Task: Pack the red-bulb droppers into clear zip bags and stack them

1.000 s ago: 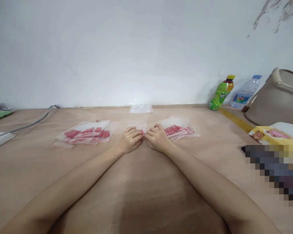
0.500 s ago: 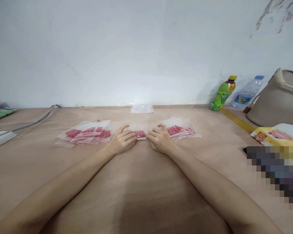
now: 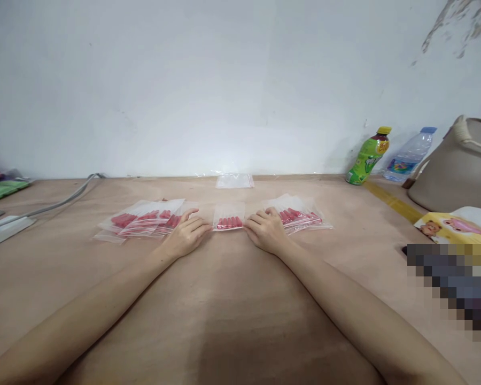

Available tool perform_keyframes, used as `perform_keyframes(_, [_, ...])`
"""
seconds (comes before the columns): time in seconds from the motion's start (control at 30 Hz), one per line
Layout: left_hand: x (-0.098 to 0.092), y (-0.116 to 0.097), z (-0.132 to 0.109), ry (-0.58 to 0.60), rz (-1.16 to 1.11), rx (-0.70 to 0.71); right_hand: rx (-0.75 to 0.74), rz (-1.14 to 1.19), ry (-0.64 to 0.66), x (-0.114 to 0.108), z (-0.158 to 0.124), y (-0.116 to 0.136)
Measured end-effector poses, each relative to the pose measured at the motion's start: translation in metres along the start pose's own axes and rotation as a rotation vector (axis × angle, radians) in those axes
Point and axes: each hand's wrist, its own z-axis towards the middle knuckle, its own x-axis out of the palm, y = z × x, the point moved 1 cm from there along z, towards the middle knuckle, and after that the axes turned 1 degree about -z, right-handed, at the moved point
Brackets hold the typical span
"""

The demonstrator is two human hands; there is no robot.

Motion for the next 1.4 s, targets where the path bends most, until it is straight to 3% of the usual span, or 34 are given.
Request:
perform_keyframes(0.13, [-0.001,-0.001,0.0,0.054,-0.052,-0.013,-0.025,0.125,0.097,0.006,0.003,0.004])
perform_keyframes(0.23, [-0.005,-0.002,-0.003,0.07,-0.027,-0.1,-0.011,0.15,0.144,0.01,0.003,0.002])
perform_keyframes(0.43, [-0.03,0.006,-0.021,0.098,0.102,-0.294,0.183,0.04,0.043,-0.007,-0.016,-0.041])
perform_keyframes(0.5, [-0.044,0.017,-0.026,0.176,0.144,-0.362,0.298,0.025,0.032,-0.02,-0.029,-0.058])
perform_keyframes(0.57, [-0.055,0.031,-0.029,0.33,0.139,-0.432,0.362,0.036,0.085,-0.033,-0.043,-0.07])
perform_keyframes(0.7, [-0.066,0.062,-0.041,0.653,0.059,-0.699,0.362,0.109,0.188,-0.047,-0.07,-0.079])
perform_keyframes(0.77, [-0.065,0.073,-0.049,0.728,-0.026,-0.778,0.333,0.087,0.201,-0.05,-0.078,-0.078])
perform_keyframes(0.87, [-0.06,0.079,-0.056,0.643,-0.052,-0.722,0.292,0.0,0.187,-0.052,-0.082,-0.074])
perform_keyframes(1.0, [-0.05,0.069,-0.051,0.48,-0.007,-0.582,0.251,-0.136,0.105,-0.056,-0.079,-0.066])
perform_keyframes(1.1, [-0.037,0.049,-0.036,0.368,0.003,-0.486,0.232,-0.184,0.01,-0.058,-0.075,-0.059])
perform_keyframes(1.23, [-0.011,0.015,-0.011,0.216,-0.154,-0.359,0.193,-0.163,-0.076,-0.051,-0.061,-0.042])
perform_keyframes(1.4, [0.02,-0.019,0.017,0.133,-0.242,-0.327,0.072,-0.048,-0.016,-0.032,-0.027,-0.008])
